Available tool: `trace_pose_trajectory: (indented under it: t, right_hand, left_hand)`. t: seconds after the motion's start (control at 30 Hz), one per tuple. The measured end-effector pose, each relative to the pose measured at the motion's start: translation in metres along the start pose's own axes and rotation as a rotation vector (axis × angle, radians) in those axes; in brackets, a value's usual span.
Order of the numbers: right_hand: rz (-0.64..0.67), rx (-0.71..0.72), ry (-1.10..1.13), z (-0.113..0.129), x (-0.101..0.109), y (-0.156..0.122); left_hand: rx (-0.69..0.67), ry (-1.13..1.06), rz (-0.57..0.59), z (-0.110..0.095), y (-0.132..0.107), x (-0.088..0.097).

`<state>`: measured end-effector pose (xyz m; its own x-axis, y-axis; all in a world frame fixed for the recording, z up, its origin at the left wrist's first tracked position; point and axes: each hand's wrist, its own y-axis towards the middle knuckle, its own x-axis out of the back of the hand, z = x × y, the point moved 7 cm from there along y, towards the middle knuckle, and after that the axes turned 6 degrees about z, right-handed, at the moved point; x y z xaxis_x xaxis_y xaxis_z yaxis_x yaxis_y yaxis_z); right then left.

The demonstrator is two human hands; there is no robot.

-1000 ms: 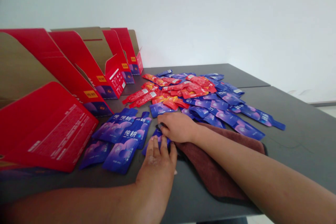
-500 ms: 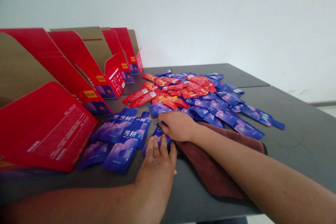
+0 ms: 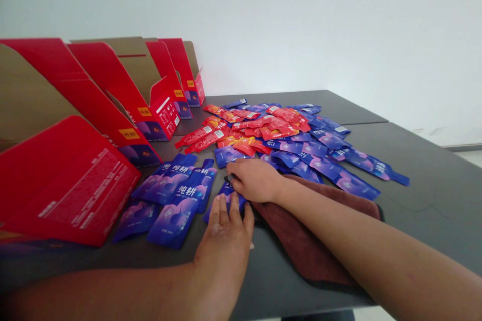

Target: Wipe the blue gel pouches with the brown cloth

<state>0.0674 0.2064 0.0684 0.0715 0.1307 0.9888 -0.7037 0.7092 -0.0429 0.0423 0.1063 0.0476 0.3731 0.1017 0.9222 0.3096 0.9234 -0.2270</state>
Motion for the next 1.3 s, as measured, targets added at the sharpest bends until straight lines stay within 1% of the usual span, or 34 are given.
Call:
trace_pose_trajectory:
  t: [0.2,0.5,0.7,0.8,0.9,1.13,1.3]
  right_hand:
    - [-0.003,0.000,-0.007,-0.0005,-0.0004,0.0003]
    - [0.005,0.007,0.018,0.0007,-0.0005,-0.0003]
    - [-0.009,0.091,0.061,0.0042,0.0002,-0.0004]
    - [-0.015,0.142,0.092,0.0073,0.0006,-0.0005]
    - [-0.022,0.158,0.110,0.0087,0.0009,-0.0011]
    - [-0.025,0.094,0.062,0.0053,-0.0011,-0.0004]
    - [-0.013,0.022,0.021,0.0013,-0.0014,0.0006]
  left_hand:
    - [0.002,0.017,-0.023,-0.0006,0.0006,-0.0004]
    - [0.008,-0.010,-0.027,0.0000,0.0001,-0.0009]
    - [0.013,-0.036,-0.048,-0.0002,-0.0012,0.0016]
    - [0.007,-0.030,-0.032,-0.0007,-0.0015,0.0010]
    - [0.007,-0.014,-0.033,-0.0004,-0.0010,0.0013]
    - [-0.011,0.000,0.021,-0.0006,0.0009,-0.0009]
    - [-0.010,0.008,0.022,-0.0005,0.0005,-0.0031]
